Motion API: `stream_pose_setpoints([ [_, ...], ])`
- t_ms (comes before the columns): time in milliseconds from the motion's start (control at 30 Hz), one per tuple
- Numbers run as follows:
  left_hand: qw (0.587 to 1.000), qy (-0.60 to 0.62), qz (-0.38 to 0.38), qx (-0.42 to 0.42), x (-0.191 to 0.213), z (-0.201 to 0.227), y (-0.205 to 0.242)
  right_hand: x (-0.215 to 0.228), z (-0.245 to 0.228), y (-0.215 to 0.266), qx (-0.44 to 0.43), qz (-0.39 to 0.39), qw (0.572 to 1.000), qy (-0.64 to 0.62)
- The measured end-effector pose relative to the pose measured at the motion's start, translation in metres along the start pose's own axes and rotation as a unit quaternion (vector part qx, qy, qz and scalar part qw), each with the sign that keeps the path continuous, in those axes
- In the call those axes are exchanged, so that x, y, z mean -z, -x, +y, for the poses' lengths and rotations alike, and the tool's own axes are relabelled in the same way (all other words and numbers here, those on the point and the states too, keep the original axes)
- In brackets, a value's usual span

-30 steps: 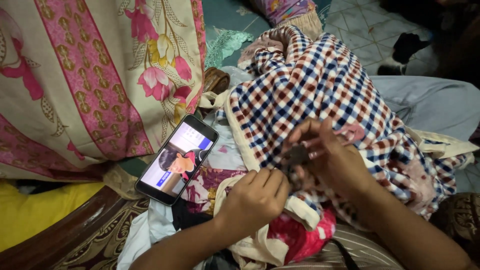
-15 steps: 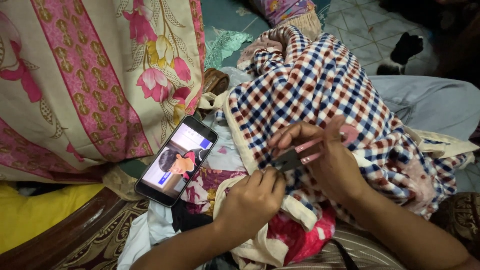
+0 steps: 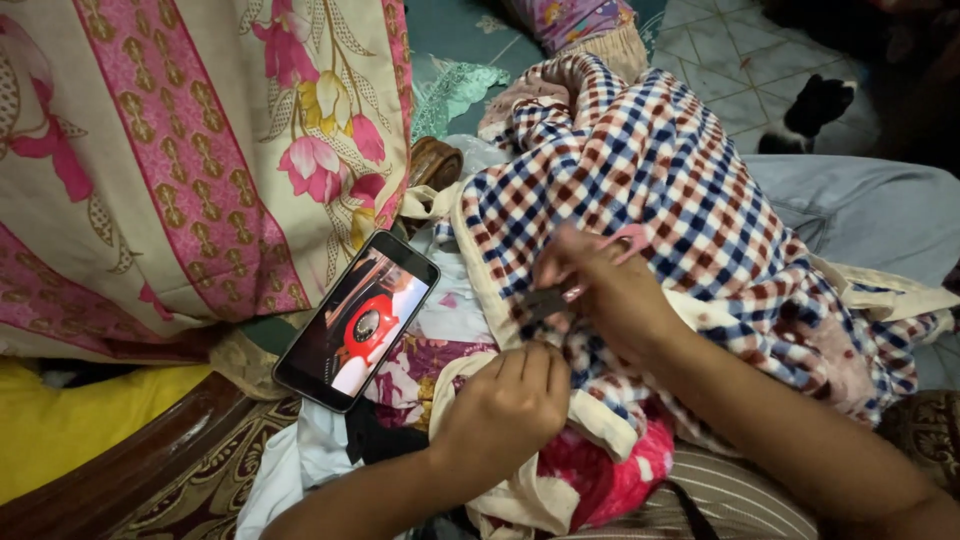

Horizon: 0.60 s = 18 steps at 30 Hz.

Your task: The person uses thread snips to trim excess threads and repair seams on a garment.

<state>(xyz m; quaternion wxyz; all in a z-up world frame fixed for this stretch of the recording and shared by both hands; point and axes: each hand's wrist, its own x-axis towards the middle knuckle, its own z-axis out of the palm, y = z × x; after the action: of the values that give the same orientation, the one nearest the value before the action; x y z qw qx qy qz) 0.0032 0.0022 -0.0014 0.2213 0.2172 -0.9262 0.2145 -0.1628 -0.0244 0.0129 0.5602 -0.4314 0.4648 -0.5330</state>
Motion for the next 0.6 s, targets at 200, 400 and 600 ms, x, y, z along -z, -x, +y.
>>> stream_pose_setpoints([
  [200,0.997,-0.077,-0.015,-0.015,0.005,0.004,0.002,0.010,0.016,-0.010,0.049,0.013,0.991,0.120],
  [400,0.998,-0.030,-0.025,0.042,-0.003,0.010,0.007,0.012,0.025,-0.007,0.028,0.046,0.989,0.137],
  [600,0.999,-0.016,0.010,0.040,0.013,0.010,0.004,0.010,0.029,-0.003,0.104,0.061,0.984,0.131],
])
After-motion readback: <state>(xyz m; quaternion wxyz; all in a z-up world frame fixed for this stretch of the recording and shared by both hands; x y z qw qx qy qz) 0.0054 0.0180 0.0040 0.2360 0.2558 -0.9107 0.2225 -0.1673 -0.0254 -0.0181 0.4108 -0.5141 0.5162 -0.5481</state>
